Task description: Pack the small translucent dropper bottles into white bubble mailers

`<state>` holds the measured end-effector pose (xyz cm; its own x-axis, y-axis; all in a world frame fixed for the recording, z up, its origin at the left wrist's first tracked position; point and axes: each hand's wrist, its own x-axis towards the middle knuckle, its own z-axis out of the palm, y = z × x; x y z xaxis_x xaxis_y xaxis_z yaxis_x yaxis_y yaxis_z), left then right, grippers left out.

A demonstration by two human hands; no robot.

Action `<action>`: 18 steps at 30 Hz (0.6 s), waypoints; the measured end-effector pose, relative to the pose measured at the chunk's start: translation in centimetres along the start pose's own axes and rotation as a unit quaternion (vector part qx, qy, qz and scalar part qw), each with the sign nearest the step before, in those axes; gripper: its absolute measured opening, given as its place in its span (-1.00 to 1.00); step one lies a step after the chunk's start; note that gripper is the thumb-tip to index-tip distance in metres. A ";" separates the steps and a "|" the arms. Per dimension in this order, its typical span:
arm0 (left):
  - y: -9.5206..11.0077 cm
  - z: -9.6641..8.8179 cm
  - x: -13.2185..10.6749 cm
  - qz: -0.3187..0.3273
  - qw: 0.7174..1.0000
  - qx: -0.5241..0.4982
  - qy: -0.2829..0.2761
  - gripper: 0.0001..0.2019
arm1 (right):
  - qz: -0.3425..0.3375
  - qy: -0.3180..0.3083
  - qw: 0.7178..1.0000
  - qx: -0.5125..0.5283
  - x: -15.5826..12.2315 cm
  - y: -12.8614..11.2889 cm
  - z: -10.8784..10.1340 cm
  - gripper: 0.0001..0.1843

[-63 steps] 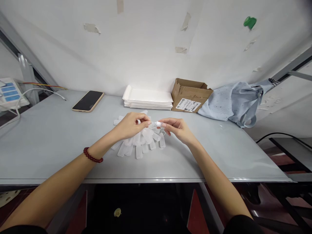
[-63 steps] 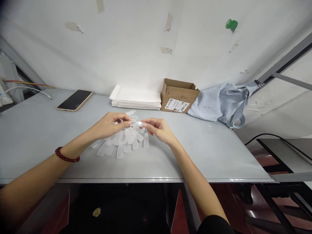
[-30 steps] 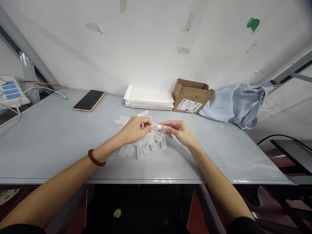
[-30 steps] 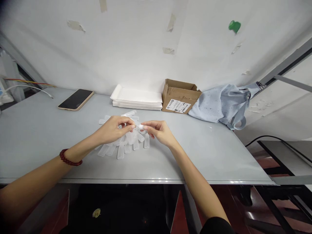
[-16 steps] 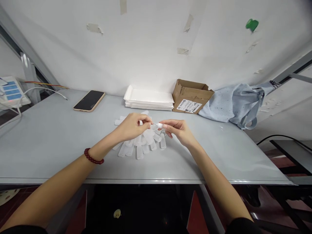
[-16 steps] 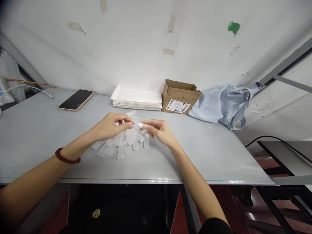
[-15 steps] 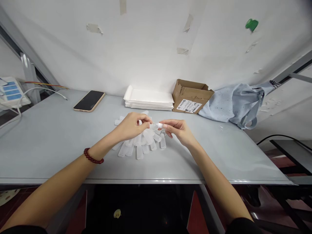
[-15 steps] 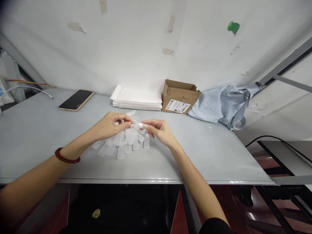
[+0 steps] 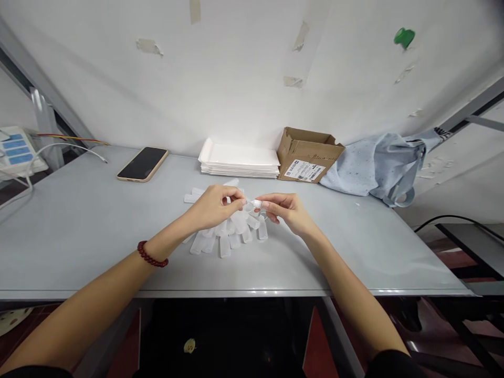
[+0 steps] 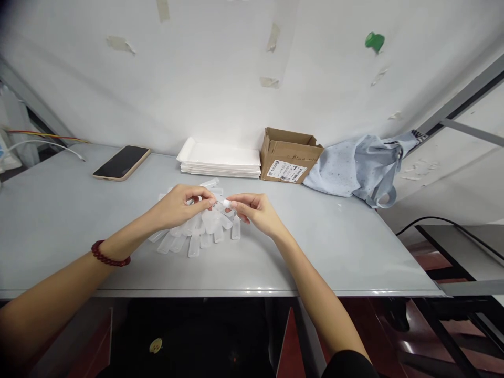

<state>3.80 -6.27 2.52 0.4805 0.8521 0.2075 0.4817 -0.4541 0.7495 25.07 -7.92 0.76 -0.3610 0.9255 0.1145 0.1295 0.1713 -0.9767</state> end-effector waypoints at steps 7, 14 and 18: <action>0.0 0.2 0.0 0.014 1.000 -0.002 -0.003 -0.79 | 0.012 -0.008 1.000 0.025 -0.1 0.1 0.1 -0.67; 0.2 0.3 -0.1 0.006 1.000 -0.005 -0.008 -0.79 | 0.016 -0.008 0.999 0.031 -0.1 0.3 0.1 -0.68; 0.3 0.3 -0.1 0.009 1.000 -0.003 -0.009 -0.79 | 0.015 -0.011 0.999 0.029 -0.1 0.4 0.1 -0.67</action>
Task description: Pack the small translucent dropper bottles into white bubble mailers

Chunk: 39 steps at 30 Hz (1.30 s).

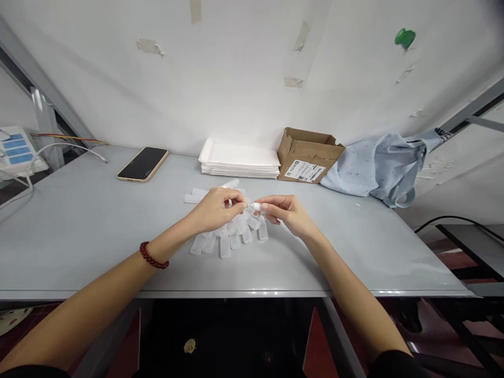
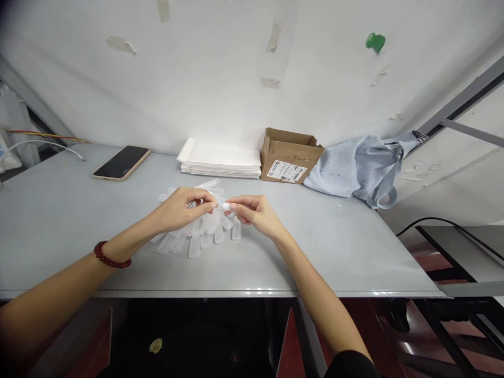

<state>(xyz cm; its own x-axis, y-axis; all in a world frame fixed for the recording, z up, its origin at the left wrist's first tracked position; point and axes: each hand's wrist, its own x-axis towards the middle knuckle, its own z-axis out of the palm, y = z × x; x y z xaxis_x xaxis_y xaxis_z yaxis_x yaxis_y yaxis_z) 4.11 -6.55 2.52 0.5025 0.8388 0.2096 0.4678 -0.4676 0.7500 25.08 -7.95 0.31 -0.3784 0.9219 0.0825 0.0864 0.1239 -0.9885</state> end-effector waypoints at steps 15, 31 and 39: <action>0.0 0.2 -0.1 0.004 1.000 -0.002 -0.002 -0.79 | 0.017 0.000 1.000 0.024 0.1 0.0 0.0 -0.69; 0.0 0.4 -0.2 0.003 1.000 -0.009 -0.003 -0.80 | 0.018 -0.003 0.999 0.029 0.1 0.2 0.0 -0.69; 0.1 -0.6 0.0 -0.020 1.000 -0.008 -0.015 -0.81 | -0.001 0.003 1.000 0.007 0.1 -0.1 0.5 -0.66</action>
<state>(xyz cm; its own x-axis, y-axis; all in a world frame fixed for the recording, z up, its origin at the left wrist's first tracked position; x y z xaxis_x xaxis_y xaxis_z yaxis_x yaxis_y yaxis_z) 3.75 -6.42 2.96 0.5053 0.8477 0.1614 0.4760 -0.4299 0.7672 24.53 -8.02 0.35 -0.3739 0.9236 0.0844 0.0734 0.1202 -0.9900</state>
